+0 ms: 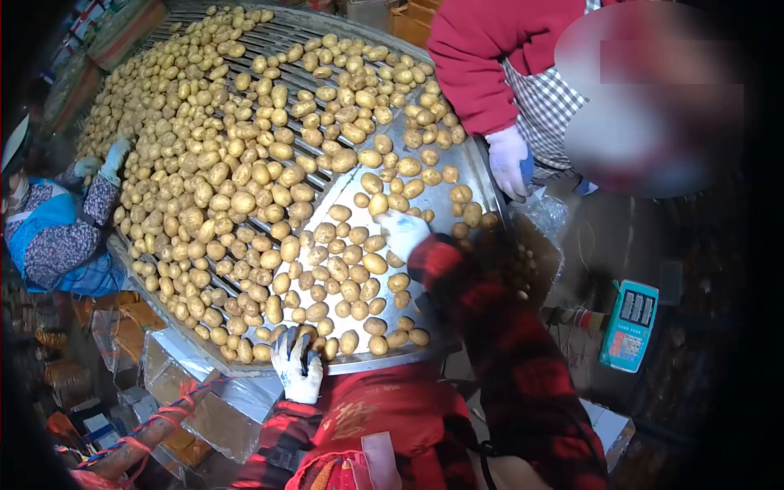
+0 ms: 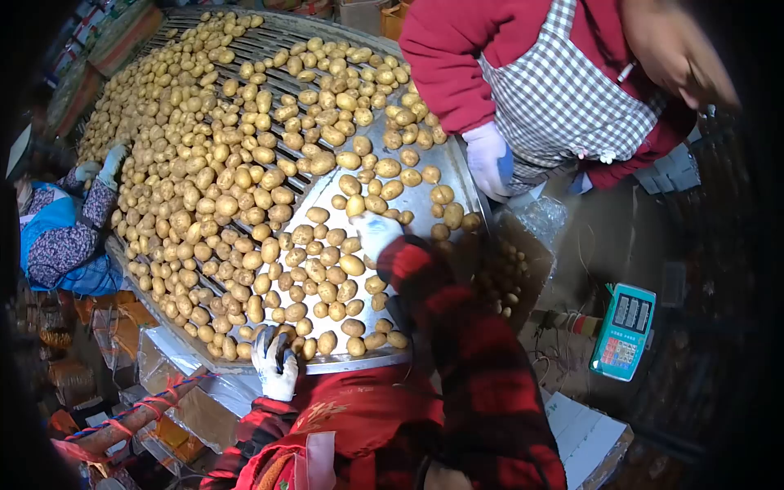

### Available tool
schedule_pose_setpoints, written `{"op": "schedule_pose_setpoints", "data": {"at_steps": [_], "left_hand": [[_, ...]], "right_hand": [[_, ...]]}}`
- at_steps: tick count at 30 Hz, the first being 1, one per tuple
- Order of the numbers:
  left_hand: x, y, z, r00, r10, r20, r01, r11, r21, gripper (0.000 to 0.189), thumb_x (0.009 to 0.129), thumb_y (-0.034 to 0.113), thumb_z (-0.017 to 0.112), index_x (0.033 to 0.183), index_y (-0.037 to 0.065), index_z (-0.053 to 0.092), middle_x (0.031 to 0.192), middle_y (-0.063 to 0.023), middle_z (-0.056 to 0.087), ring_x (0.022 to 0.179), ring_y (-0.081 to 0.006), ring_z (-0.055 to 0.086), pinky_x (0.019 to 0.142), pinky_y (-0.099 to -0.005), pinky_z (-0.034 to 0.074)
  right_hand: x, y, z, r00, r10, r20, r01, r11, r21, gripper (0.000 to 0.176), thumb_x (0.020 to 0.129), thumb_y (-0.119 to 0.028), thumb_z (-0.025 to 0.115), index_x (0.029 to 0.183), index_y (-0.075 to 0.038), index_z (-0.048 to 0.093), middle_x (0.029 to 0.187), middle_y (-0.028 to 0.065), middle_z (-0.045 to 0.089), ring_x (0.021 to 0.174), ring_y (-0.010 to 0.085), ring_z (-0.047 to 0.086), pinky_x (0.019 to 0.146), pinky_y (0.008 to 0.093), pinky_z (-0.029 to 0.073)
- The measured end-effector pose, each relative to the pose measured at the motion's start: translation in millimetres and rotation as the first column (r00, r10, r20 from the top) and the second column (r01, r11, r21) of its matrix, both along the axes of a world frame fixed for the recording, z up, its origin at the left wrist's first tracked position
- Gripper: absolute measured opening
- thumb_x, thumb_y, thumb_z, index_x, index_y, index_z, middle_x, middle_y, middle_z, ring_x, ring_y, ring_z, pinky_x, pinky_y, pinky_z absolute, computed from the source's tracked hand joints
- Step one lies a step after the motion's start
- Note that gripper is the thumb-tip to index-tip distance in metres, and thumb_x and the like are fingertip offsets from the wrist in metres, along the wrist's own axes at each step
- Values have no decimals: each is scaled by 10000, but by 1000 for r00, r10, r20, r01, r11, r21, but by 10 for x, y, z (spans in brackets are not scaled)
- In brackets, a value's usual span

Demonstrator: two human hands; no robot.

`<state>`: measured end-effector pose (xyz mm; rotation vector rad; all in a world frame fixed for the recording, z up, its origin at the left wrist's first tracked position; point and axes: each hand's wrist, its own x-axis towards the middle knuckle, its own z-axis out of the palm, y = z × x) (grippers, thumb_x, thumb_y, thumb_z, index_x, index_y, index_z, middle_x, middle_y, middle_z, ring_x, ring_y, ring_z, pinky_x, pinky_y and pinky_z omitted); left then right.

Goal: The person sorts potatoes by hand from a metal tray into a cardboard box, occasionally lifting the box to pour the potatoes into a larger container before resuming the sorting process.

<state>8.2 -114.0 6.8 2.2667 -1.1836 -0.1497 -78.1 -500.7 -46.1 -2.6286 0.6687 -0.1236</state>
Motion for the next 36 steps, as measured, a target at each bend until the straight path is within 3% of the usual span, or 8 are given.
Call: {"op": "schedule_pose_setpoints", "data": {"at_steps": [5,7,9,10,23,27,33,36], "left_hand": [[63,-292,149,993,22,-118,-28,999,-46,463,807,89,660,1269,92,625,1406,-164,547,1347,-395,451,1149,-558,301],[41,-417,141,994,-6,-109,-7,993,-120,454,809,80,664,1262,91,633,1406,-165,548,1347,-392,455,1158,-551,297],[29,-422,197,994,-50,-96,40,994,-102,456,821,70,645,1277,87,629,1402,-162,551,1340,-393,462,1150,-537,318],[31,-428,207,994,-85,-74,78,992,-95,459,833,59,627,1291,84,625,1398,-159,554,1333,-394,470,1142,-523,339],[236,695,-526,967,-223,121,218,975,53,521,869,151,599,1387,95,584,1479,-201,501,1370,-437,435,1160,-595,296],[246,698,-530,963,-229,142,222,973,62,539,849,155,617,1385,100,586,1491,-192,494,1389,-434,418,1169,-607,277],[235,688,-524,959,-246,140,238,968,75,581,806,160,629,1383,107,589,1525,-189,456,1410,-434,384,1191,-598,250],[216,622,-408,960,-274,53,273,962,20,548,786,150,622,1333,111,622,1482,-218,498,1342,-479,445,1150,-595,300]], "right_hand": [[-326,626,786,772,-626,112,-93,63,994,384,991,-64,592,1366,13,568,1193,92,672,918,164,678,801,321,567],[-546,814,957,736,-675,54,-63,12,998,395,997,-100,604,1372,16,565,1201,95,664,906,174,682,802,320,564],[-1108,867,1000,818,-454,353,-9,604,797,422,992,-155,629,1373,15,565,1165,93,674,889,185,682,791,321,567],[-1308,936,1199,603,-789,-114,122,-49,991,439,977,-194,656,1360,7,579,1113,87,682,861,183,680,770,328,574],[-2884,2678,910,711,-678,-188,298,49,953,554,896,-352,762,1337,-53,612,1117,36,674,951,143,634,861,321,531],[-2901,2992,755,602,-659,-451,113,-489,865,415,920,-150,738,1315,-85,629,1169,46,676,1024,176,656,862,336,567],[-2967,3286,775,601,-728,-330,68,-365,928,341,978,-59,640,1319,-81,623,1203,55,656,1032,166,658,878,337,581],[-3008,3372,768,837,-544,61,234,456,859,328,1006,-97,609,1333,-85,621,1211,81,663,1022,158,668,854,315,587]]}}
